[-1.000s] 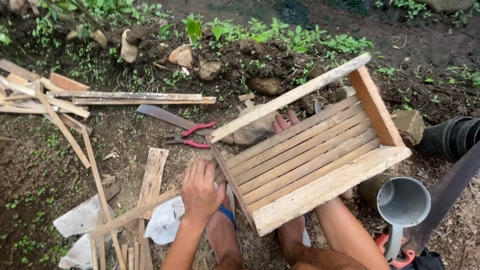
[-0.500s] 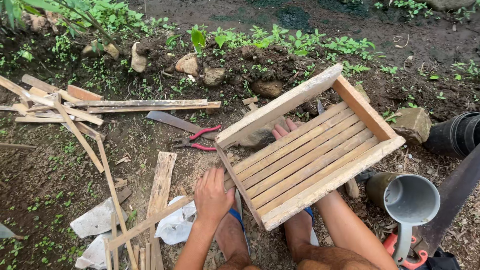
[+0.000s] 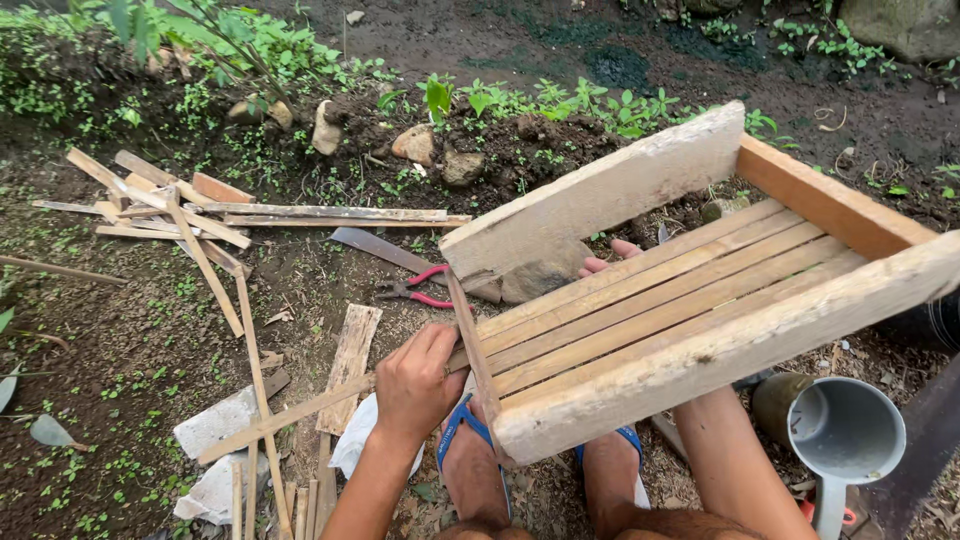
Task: The person assembles a small wooden bench outdoors by placing slats onto a frame and securing them with nails. They use a hammer to drive nails into the slats and frame, repeatedly adjusting the bench and adding more slats to complete the structure.
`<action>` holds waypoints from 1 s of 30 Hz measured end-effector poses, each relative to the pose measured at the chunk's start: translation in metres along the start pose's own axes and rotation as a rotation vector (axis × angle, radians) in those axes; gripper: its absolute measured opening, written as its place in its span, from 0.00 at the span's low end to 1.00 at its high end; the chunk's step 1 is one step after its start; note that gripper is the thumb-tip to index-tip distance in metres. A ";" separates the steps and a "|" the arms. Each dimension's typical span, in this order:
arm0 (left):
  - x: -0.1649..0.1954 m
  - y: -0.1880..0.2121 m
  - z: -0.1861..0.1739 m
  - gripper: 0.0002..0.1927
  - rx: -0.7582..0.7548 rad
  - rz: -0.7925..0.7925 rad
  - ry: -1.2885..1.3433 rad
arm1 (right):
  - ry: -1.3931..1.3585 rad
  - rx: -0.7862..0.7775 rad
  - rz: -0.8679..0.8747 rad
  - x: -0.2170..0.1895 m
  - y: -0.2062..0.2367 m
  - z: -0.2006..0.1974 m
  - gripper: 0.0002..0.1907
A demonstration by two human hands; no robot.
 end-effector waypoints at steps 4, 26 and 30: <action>0.007 -0.015 -0.023 0.12 -0.020 -0.008 -0.007 | -0.064 -0.100 -0.123 -0.023 0.041 0.032 0.40; -0.117 -0.030 0.136 0.28 -0.709 -0.535 0.281 | 0.191 0.106 0.006 0.006 0.018 -0.003 0.42; -0.126 -0.055 0.151 0.29 -0.697 -0.498 0.251 | 0.264 0.139 -0.021 -0.002 -0.003 -0.006 0.44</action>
Point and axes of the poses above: each hand's wrist, its own y-axis away from the middle knuckle, its own z-axis out of the palm, x = y × z, the point moved 8 cm from there along -y, towards the middle knuckle, and after that the axes turned 4 degrees about -y, right-handed, at the moved point
